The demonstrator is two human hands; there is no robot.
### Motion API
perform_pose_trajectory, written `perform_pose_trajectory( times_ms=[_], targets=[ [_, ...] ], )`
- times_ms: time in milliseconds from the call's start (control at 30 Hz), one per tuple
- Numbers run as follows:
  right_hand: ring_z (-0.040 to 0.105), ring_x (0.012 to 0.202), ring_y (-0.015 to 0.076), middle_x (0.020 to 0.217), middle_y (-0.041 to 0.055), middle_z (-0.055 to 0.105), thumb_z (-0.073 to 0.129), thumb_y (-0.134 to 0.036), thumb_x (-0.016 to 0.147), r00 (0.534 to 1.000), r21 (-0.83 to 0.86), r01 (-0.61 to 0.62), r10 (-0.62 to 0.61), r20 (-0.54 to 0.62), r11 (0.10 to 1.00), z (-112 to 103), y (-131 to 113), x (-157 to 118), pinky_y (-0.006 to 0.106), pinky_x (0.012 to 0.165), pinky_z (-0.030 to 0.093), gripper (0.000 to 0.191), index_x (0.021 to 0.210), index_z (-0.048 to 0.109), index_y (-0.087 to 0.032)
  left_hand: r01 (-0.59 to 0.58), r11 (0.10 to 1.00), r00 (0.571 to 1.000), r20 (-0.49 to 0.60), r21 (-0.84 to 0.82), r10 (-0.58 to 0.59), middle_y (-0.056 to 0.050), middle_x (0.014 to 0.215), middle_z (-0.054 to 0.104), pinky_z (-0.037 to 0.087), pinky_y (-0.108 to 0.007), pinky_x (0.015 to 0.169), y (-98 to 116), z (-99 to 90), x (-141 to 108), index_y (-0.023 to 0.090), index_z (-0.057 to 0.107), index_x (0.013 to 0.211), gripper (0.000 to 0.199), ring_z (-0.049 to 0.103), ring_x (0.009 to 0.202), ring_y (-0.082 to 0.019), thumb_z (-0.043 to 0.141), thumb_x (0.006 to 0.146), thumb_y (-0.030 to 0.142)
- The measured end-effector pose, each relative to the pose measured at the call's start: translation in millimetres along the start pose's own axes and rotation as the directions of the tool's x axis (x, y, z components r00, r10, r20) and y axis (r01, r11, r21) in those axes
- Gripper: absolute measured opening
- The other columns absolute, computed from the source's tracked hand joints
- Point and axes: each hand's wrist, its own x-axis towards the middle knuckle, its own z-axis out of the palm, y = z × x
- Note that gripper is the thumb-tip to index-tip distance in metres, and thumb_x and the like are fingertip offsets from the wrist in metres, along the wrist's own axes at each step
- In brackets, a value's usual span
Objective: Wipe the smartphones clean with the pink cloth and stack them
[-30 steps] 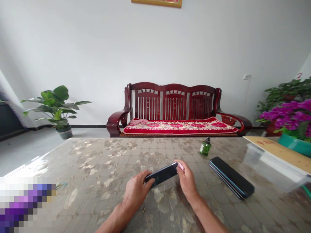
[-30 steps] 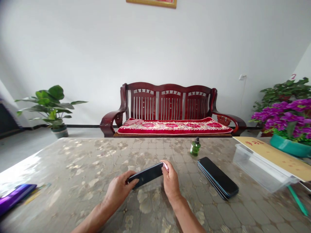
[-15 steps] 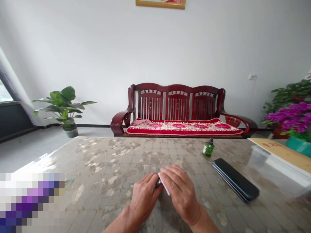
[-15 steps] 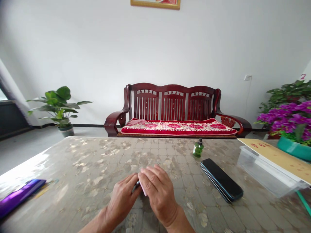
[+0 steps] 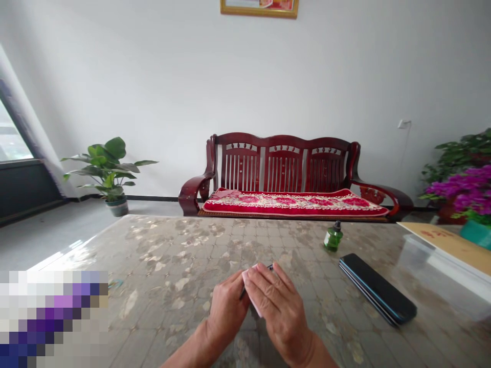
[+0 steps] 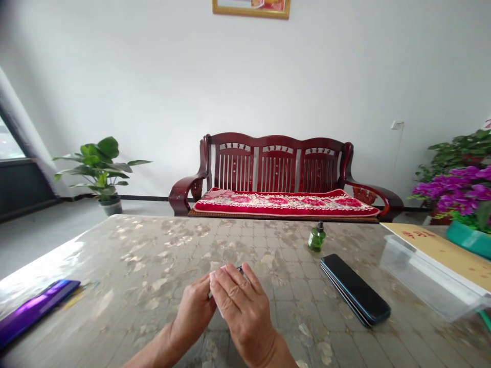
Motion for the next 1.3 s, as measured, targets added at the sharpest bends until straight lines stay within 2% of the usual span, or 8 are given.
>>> perform_pose_trajectory(
  times_ms=[267, 467, 567, 700, 833, 1000, 1100, 1300],
  targets=[
    [0.052, 0.127, 0.0223, 0.131, 0.0060, 0.061, 0.043, -0.008, 0.096, 0.982, 0.013, -0.178, 0.178, -0.065, 0.984, 2, 19, -8, 0.050, 0.111, 0.040, 0.051, 0.143, 0.043, -0.026, 0.117, 0.993, 0.993, 0.032, 0.012, -0.117, 0.001, 0.082, 0.072, 0.050, -0.021, 0.069, 1, -2.4, 5, 0.025, 0.068, 0.096, 0.017, 0.068, 0.074, -0.015, 0.053, 0.092, 0.031],
    [0.049, 0.129, 0.0227, 0.131, 0.0052, 0.061, 0.047, -0.011, 0.096, 0.998, 0.034, -0.064, 0.064, -0.001, 0.997, -2, -2, 3, 0.049, 0.114, 0.035, 0.051, 0.145, 0.040, -0.022, 0.016, 0.999, 1.000, 0.010, 0.035, -0.016, -0.003, 0.088, 0.073, 0.051, -0.024, 0.073, 2, -1.3, 3, 0.023, 0.069, 0.098, 0.020, 0.069, 0.079, -0.018, 0.050, 0.093, 0.026],
    [0.052, 0.127, 0.0219, 0.130, 0.0046, 0.062, 0.047, -0.009, 0.095, 0.988, 0.071, -0.142, 0.145, -0.043, 0.987, 1, 2, 2, 0.048, 0.113, 0.039, 0.050, 0.143, 0.044, -0.025, -0.013, 0.995, 1.000, 0.010, 0.102, 0.012, -0.003, 0.085, 0.071, 0.051, -0.028, 0.074, 5, -4.0, 4, 0.023, 0.069, 0.093, 0.018, 0.065, 0.078, -0.020, 0.052, 0.093, 0.029],
    [0.059, 0.120, 0.0199, 0.126, 0.0048, 0.065, 0.039, -0.004, 0.094, 0.918, 0.176, -0.361, 0.382, -0.105, 0.916, 15, 18, -13, 0.045, 0.106, 0.047, 0.051, 0.138, 0.051, -0.027, 0.032, 0.995, 0.999, 0.022, 0.093, -0.034, -0.003, 0.087, 0.068, 0.050, -0.029, 0.076, 7, -6.9, 8, 0.025, 0.070, 0.093, 0.015, 0.062, 0.084, -0.020, 0.057, 0.091, 0.030],
    [0.065, 0.111, 0.0207, 0.120, 0.0064, 0.068, 0.040, -0.011, 0.095, 0.815, 0.342, -0.531, 0.577, -0.043, 0.775, 33, 18, -27, 0.038, 0.095, 0.054, 0.044, 0.133, 0.056, -0.024, 0.105, 0.994, 0.994, 0.005, 0.013, -0.106, -0.002, 0.085, 0.066, 0.049, -0.027, 0.073, 5, -5.5, 8, 0.024, 0.070, 0.093, 0.015, 0.062, 0.081, -0.019, 0.056, 0.092, 0.030],
    [0.070, 0.099, 0.0204, 0.110, 0.0054, 0.073, 0.046, -0.022, 0.096, 0.736, 0.487, -0.601, 0.676, 0.029, 0.633, 43, 10, -27, 0.033, 0.086, 0.058, 0.033, 0.124, 0.063, -0.024, 0.089, 0.989, 0.996, -0.018, -0.117, -0.091, -0.002, 0.081, 0.065, 0.049, -0.024, 0.066, 2, -0.9, 4, 0.022, 0.069, 0.091, 0.016, 0.062, 0.072, -0.016, 0.056, 0.091, 0.031],
    [0.070, 0.096, 0.0193, 0.108, 0.0062, 0.073, 0.046, -0.023, 0.096, 0.760, 0.458, -0.571, 0.650, -0.020, 0.682, 38, 11, -21, 0.031, 0.085, 0.058, 0.029, 0.119, 0.065, -0.023, 0.106, 0.982, 0.992, -0.053, -0.155, -0.115, -0.001, 0.079, 0.067, 0.050, -0.023, 0.064, 0, 2.1, 3, 0.021, 0.068, 0.092, 0.015, 0.062, 0.068, -0.015, 0.057, 0.089, 0.031],
    [0.067, 0.097, 0.0186, 0.103, 0.0054, 0.072, 0.043, -0.016, 0.097, 0.887, 0.256, -0.441, 0.461, -0.023, 0.860, 21, 20, -13, 0.034, 0.087, 0.056, 0.031, 0.121, 0.062, -0.025, 0.147, 0.989, 0.989, -0.001, -0.009, -0.147, 0.003, 0.074, 0.068, 0.049, -0.021, 0.064, -2, -0.5, 3, 0.022, 0.063, 0.089, 0.008, 0.064, 0.066, -0.014, 0.062, 0.084, 0.028]
  ],
)
